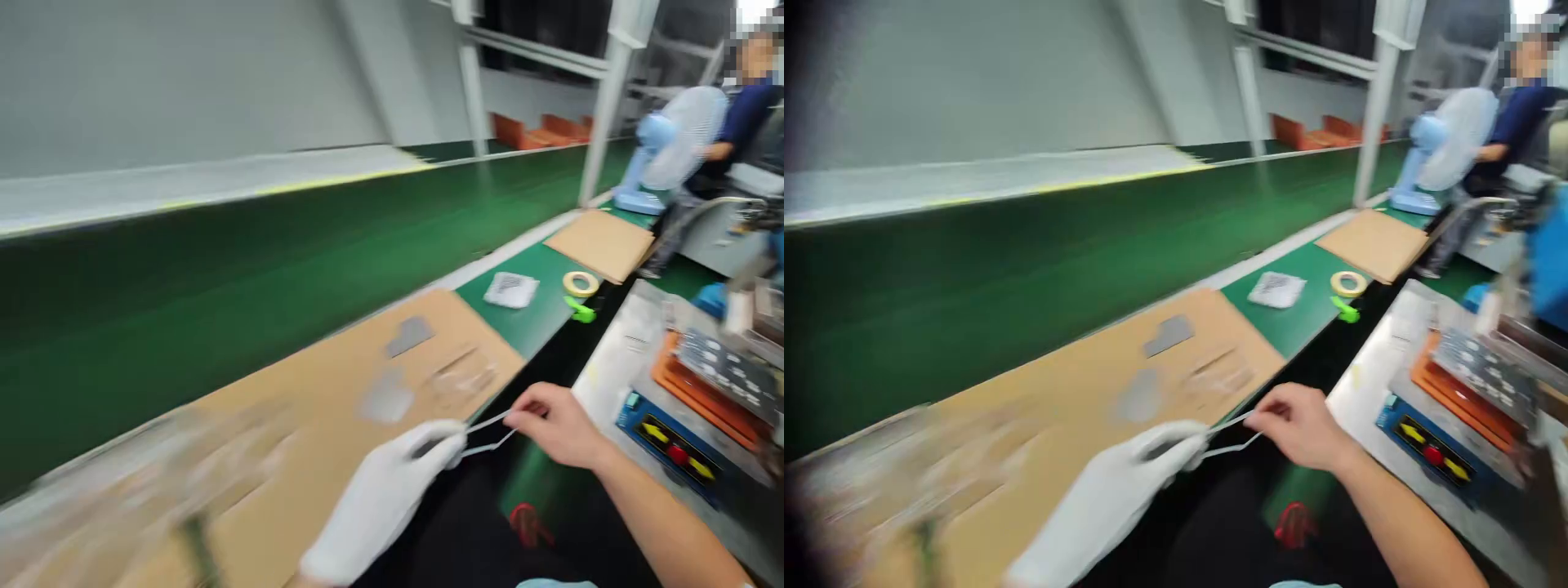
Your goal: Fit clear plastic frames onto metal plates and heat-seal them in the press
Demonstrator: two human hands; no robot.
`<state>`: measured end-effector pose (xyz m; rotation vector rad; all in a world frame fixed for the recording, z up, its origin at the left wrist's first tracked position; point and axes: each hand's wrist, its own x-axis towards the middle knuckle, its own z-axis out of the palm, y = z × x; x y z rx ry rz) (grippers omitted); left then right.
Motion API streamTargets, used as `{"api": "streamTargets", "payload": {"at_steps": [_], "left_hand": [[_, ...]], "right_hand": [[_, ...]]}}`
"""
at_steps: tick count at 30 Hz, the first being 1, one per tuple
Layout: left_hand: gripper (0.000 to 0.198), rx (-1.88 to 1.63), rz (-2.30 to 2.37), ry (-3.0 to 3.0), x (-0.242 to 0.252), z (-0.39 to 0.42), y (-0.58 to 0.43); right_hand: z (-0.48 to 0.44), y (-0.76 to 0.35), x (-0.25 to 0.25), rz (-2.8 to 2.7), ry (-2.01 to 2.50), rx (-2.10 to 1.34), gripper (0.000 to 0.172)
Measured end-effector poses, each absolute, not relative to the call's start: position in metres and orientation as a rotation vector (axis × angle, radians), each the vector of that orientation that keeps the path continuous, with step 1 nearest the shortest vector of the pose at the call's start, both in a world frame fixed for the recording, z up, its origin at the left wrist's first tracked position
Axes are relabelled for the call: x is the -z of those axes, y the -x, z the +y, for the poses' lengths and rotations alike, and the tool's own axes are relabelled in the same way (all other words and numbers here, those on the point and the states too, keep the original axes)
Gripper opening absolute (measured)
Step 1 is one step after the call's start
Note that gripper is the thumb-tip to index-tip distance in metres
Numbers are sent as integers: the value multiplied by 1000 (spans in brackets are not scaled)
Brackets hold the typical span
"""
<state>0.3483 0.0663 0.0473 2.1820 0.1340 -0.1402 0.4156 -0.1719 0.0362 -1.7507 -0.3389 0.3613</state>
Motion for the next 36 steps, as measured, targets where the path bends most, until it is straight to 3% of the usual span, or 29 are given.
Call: {"api": "streamTargets", "payload": {"at_steps": [6, 15, 36], "left_hand": [[25, 64, 340, -2043, -52, 90, -377], [36, 27, 359, -2091, -40, 114, -444], [36, 78, 444, -2083, -31, 120, -452]], "right_hand": [[-149, -484, -29, -510, 1788, -513, 26], [-114, -563, -3, -527, 1695, -545, 42], [-95, -583, 16, -551, 1701, -571, 37]]}}
